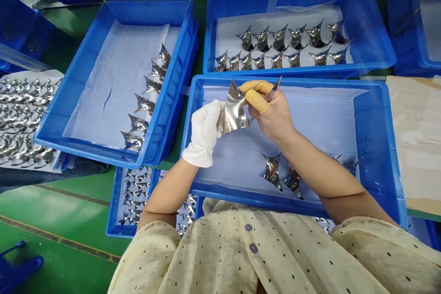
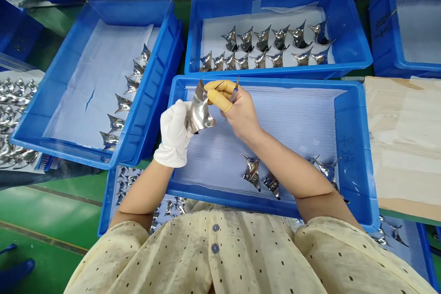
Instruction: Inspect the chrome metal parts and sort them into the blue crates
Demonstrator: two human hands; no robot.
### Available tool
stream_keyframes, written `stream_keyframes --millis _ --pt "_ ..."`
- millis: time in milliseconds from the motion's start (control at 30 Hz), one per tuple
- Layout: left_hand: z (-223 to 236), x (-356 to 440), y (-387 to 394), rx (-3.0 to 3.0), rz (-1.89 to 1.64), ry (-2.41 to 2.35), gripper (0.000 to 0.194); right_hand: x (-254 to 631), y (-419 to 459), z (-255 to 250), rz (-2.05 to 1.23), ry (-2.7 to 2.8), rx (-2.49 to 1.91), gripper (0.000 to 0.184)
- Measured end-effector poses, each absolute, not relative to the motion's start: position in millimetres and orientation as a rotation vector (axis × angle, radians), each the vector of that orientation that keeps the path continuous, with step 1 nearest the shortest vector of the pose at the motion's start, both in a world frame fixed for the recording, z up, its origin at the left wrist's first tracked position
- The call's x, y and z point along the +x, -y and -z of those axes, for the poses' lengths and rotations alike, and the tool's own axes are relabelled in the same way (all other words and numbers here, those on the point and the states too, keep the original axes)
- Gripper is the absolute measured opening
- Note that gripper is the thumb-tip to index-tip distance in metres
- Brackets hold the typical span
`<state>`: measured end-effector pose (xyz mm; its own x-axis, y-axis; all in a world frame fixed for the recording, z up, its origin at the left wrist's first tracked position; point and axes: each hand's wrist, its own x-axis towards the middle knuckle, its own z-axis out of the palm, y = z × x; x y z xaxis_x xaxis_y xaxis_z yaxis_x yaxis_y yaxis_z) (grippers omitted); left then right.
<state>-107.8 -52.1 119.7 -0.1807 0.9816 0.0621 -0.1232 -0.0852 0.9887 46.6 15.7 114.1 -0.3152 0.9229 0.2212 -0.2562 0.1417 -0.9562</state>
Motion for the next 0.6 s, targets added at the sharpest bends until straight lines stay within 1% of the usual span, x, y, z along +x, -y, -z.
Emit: stream_keyframes --millis 67,300,433,600 --pt "-119.9 -107.7 51.0 1.049 -1.444 -1.191 0.057 45.3 -15.6 -116.5 -1.384 1.344 -0.700 0.044" --pt "-116.5 -107.8 48.3 1.002 -1.321 -1.166 0.053 41.6 -6.0 -131.1 -1.105 1.482 -0.774 0.039" --pt "-116.1 -108.5 47.5 1.067 -1.314 -1.167 0.053 40.1 -2.4 -134.2 -1.059 1.544 -0.746 0.034" --pt "-115.4 -109.0 45.6 1.082 -1.348 -1.133 0.051 41.0 0.6 -134.9 -1.028 1.625 -0.702 0.034"
